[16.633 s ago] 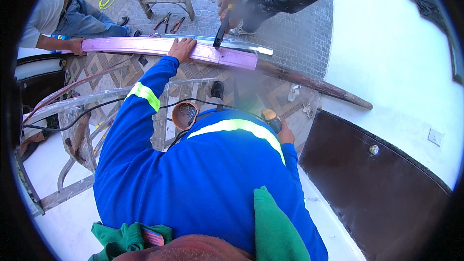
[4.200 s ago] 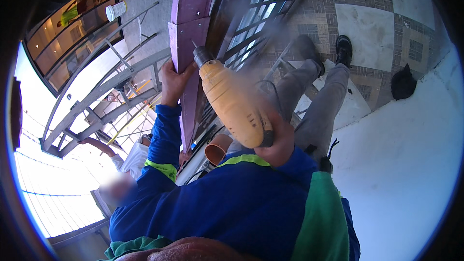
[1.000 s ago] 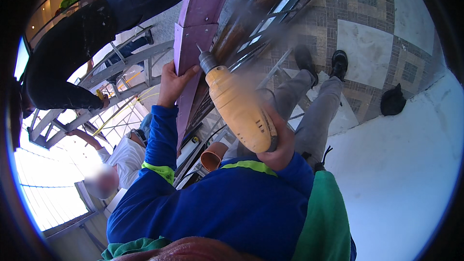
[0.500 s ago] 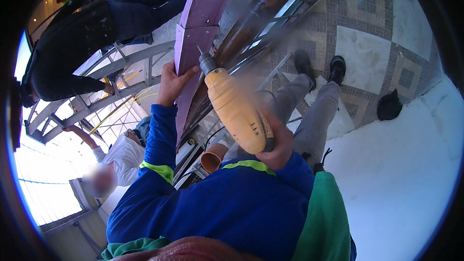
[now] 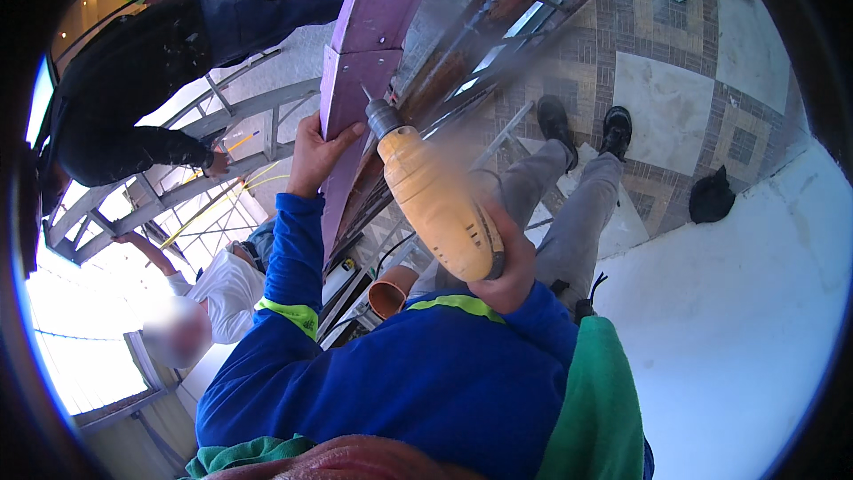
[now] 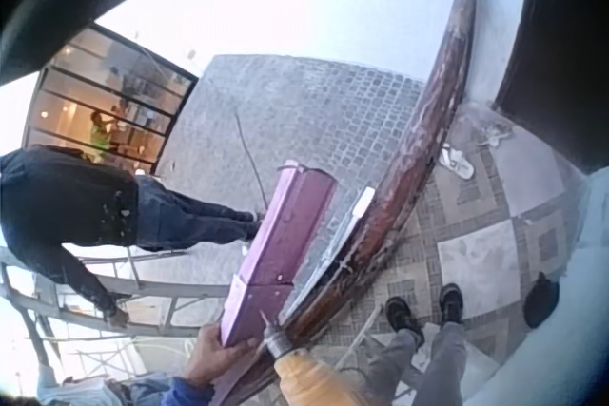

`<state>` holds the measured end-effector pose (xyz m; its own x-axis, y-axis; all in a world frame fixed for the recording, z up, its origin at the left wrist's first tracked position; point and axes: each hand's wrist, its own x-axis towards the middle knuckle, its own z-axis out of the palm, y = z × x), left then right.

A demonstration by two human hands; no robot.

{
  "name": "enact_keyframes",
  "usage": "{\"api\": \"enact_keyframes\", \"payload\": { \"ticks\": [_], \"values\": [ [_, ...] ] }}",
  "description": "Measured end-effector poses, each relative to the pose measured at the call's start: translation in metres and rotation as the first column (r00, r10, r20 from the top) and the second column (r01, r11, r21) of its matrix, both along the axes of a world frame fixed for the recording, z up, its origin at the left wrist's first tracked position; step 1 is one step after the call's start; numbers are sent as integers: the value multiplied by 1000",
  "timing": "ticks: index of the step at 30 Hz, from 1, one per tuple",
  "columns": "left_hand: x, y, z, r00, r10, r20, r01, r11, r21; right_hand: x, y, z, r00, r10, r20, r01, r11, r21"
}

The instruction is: The person uses a corded drill to fasten a purple metal railing to a metal frame. A coworker assists by holding the railing and using a hammer to secure it. The person drills multiple holes along the railing while standing on a ladder.

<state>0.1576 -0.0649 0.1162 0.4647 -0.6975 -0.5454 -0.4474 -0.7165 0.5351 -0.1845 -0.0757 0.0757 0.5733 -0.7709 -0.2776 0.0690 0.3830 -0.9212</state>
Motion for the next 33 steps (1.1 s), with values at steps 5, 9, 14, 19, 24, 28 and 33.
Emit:
{"api": "enact_keyframes", "payload": {
  "ticks": [5, 9, 14, 19, 24, 28, 33],
  "values": [
    [1, 0, 2, 1000, 15, -2, -15, 1000, -11, -5, -5, 0, 987, 154, -55, -156, 987, -48],
    [0, -2, 6, 999, 21, 25, -22, 999, 35, 0, -4, 0, 999, 41, 11, -40, 997, -61],
    [-3, -4, 10, 1000, 18, 25, -18, 999, 28, -2, -7, 2, 998, 60, -3, -60, 990, -130],
    [-3, -4, 11, 999, 10, 31, -10, 1000, 12, -4, -8, 6, 994, 93, -62, -101, 985, -138],
    [-4, -5, 14, 999, 13, 44, -15, 999, 29, 2, -4, 8, 998, -57, -39, 53, 995, -86],
    [-5, -5, 16, 999, 21, 28, -22, 1000, 10, 0, -6, 8, 1000, -14, -9, 13, 997, -80],
    [-3, -4, 17, 999, 13, 30, -13, 1000, -21, -1, -9, 7, 999, 26, -25, -29, 993, -119]
  ]
}}
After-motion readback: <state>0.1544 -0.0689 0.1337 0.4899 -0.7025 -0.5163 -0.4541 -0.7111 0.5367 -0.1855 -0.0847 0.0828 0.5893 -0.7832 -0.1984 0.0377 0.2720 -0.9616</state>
